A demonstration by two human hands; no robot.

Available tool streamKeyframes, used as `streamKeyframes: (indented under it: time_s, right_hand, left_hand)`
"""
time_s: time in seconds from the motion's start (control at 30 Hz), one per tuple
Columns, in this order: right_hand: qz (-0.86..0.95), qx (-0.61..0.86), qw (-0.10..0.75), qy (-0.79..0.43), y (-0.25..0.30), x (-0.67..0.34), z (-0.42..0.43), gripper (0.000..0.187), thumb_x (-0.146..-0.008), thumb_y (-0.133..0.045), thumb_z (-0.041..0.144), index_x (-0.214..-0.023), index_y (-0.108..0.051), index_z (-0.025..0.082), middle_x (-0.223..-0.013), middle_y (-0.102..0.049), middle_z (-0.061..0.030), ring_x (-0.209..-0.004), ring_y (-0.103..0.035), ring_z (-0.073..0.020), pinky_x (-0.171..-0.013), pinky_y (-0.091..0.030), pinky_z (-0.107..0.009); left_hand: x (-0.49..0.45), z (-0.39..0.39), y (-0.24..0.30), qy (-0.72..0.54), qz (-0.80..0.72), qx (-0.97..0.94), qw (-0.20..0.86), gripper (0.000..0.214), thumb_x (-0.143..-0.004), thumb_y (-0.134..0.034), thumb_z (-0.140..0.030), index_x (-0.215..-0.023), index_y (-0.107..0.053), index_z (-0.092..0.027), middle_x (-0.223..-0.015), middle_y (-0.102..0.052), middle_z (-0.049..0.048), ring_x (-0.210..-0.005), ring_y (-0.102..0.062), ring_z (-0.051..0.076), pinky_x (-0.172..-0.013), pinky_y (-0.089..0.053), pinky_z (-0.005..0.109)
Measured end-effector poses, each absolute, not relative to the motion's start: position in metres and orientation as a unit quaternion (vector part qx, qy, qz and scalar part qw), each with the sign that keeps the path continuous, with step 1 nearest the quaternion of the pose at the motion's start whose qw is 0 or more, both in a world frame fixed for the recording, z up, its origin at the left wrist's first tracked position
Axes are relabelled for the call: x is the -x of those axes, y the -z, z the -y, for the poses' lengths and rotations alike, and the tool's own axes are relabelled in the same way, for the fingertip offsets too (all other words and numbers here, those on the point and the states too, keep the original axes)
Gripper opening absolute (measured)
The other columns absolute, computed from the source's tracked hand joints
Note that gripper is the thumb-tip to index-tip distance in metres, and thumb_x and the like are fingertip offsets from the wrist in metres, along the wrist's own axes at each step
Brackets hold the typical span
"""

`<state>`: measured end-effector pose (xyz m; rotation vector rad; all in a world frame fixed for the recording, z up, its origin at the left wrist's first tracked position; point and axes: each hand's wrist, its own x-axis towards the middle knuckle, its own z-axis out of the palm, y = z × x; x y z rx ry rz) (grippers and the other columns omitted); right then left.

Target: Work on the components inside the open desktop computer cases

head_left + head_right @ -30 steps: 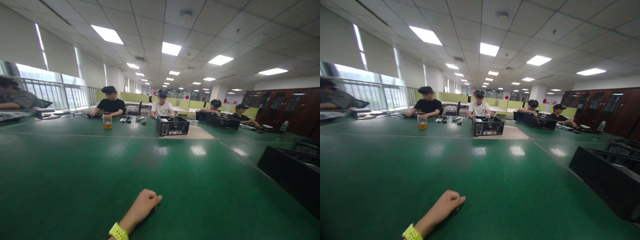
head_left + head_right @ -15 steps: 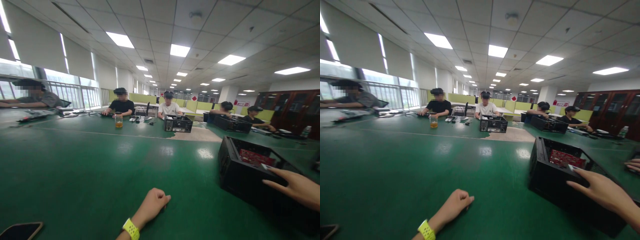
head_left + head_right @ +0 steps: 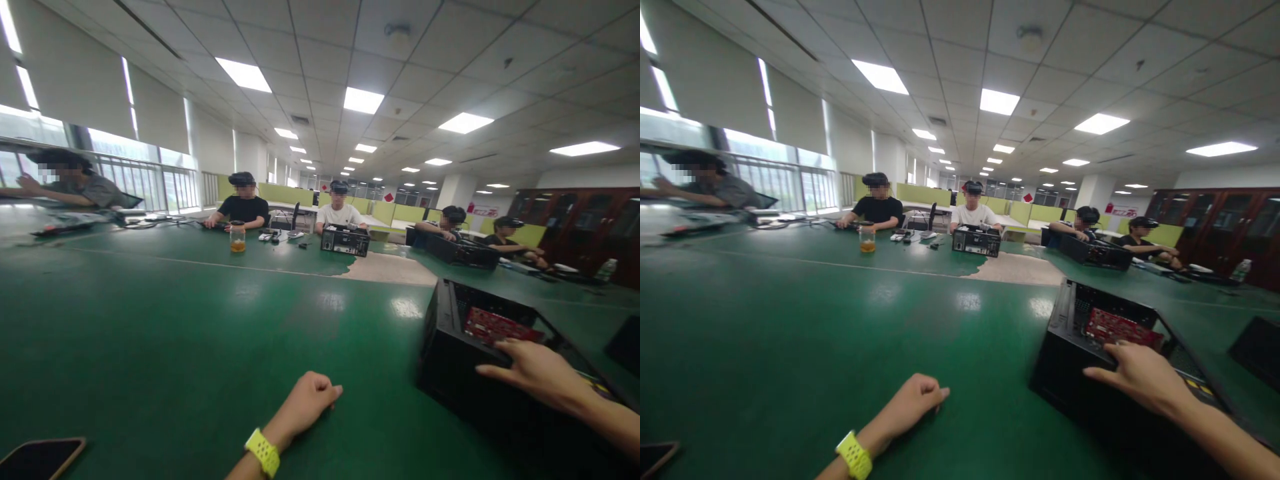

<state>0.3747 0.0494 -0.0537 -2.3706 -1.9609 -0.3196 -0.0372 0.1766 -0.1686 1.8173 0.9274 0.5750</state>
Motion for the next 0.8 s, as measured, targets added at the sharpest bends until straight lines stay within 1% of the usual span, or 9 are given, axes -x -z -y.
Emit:
streamKeyframes:
  time_s: [0.07,0.17,0.27,0.33,0.43,0.53,0.6,0.67,0.8]
  right_hand:
    - [0.648,0.753,0.016,0.113,0.053,-0.341,-0.041,0.072,-0.073,-0.046,0.073,-0.101,-0.069,0.011,-0.101,-0.067,-0.02,-0.094,-0.062,-0.0342,-0.079,-0.049,-0.043]
    - [0.709,0.693,0.011,0.13,0.048,-0.297,-0.024,0.067,-0.071,-0.049,0.073,-0.097,-0.071,0.016,-0.11,-0.064,-0.0198,-0.108,-0.056,-0.0367,-0.087,-0.048,-0.047]
    - [0.806,0.579,0.015,0.123,0.04,-0.273,-0.004,0.061,-0.067,-0.055,0.072,-0.099,-0.07,0.021,-0.118,-0.061,-0.0161,-0.115,-0.051,-0.0364,-0.091,-0.046,-0.047]
    - [0.874,0.477,0.017,0.093,0.033,-0.268,0.006,0.063,-0.067,-0.059,0.068,-0.113,-0.065,0.025,-0.123,-0.059,-0.011,-0.12,-0.047,-0.0341,-0.096,-0.044,-0.044]
    - [0.92,0.39,0.029,0.039,0.026,-0.271,0.013,0.074,-0.066,-0.062,0.065,-0.132,-0.048,0.033,-0.138,-0.044,-0.0056,-0.126,-0.04,-0.0319,-0.102,-0.038,-0.044]
    - [0.903,0.424,0.066,0.019,0.027,-0.284,0.011,0.095,-0.06,-0.064,0.07,-0.141,-0.033,0.031,-0.148,-0.027,-0.0077,-0.13,-0.032,-0.0351,-0.105,-0.032,-0.047]
    - [0.885,0.461,0.069,0.001,0.029,-0.298,0.007,0.114,-0.051,-0.066,0.075,-0.145,-0.024,0.027,-0.149,-0.024,-0.0108,-0.131,-0.029,-0.0374,-0.107,-0.027,-0.05]
    - [0.872,0.487,0.05,-0.026,0.033,-0.312,0.004,0.125,-0.043,-0.069,0.075,-0.146,-0.02,0.024,-0.148,-0.026,-0.0122,-0.131,-0.028,-0.0388,-0.108,-0.024,-0.052]
    - [0.846,0.527,0.052,-0.057,0.037,-0.311,0.005,0.119,-0.041,-0.073,0.072,-0.142,-0.032,0.025,-0.145,-0.034,-0.0116,-0.131,-0.029,-0.0403,-0.108,-0.023,-0.055]
  left_hand:
    - [0.034,-0.176,0.156,-0.256,-0.364,-0.755,0.481,0.047,-0.079,-0.048,-0.054,-0.057,-0.053,-0.013,-0.049,-0.035,-0.0045,-0.049,-0.03,0.009,-0.051,-0.023,0.025]
    - [0.026,-0.173,0.124,-0.308,-0.325,-0.779,0.439,0.045,-0.084,-0.046,-0.051,-0.063,-0.056,-0.013,-0.056,-0.044,-0.0024,-0.056,-0.039,0.01,-0.055,-0.03,0.024]
    - [0.019,-0.17,0.082,-0.349,-0.281,-0.827,0.338,0.038,-0.087,-0.044,-0.049,-0.083,-0.061,-0.015,-0.075,-0.058,0.0014,-0.071,-0.051,0.014,-0.066,-0.038,0.025]
    - [0.02,-0.168,0.053,-0.339,-0.23,-0.877,0.252,0.038,-0.087,-0.046,-0.05,-0.102,-0.061,-0.019,-0.097,-0.062,0.004,-0.089,-0.053,0.017,-0.08,-0.04,0.029]
    - [0.034,-0.161,0.02,-0.248,-0.146,-0.949,0.132,0.058,-0.075,-0.057,-0.06,-0.122,-0.055,-0.026,-0.127,-0.053,0.006,-0.119,-0.042,0.026,-0.102,-0.028,0.041]
    - [0.055,-0.14,0.011,-0.142,-0.128,-0.976,0.102,0.079,-0.066,-0.061,-0.067,-0.133,-0.045,-0.029,-0.139,-0.043,0.0071,-0.129,-0.032,0.032,-0.108,-0.018,0.05]
    - [0.063,-0.119,0.02,-0.116,-0.154,-0.973,0.124,0.08,-0.071,-0.056,-0.067,-0.139,-0.036,-0.03,-0.145,-0.035,0.0072,-0.133,-0.028,0.032,-0.11,-0.015,0.052]
    - [0.061,-0.1,0.037,-0.14,-0.201,-0.959,0.139,0.074,-0.08,-0.047,-0.064,-0.142,-0.028,-0.03,-0.15,-0.025,0.0057,-0.137,-0.019,0.03,-0.111,-0.009,0.054]
    - [0.038,-0.094,0.07,-0.226,-0.278,-0.921,0.153,0.061,-0.088,-0.035,-0.058,-0.143,-0.027,-0.031,-0.153,-0.015,0.0017,-0.14,-0.001,0.028,-0.112,-0.001,0.054]
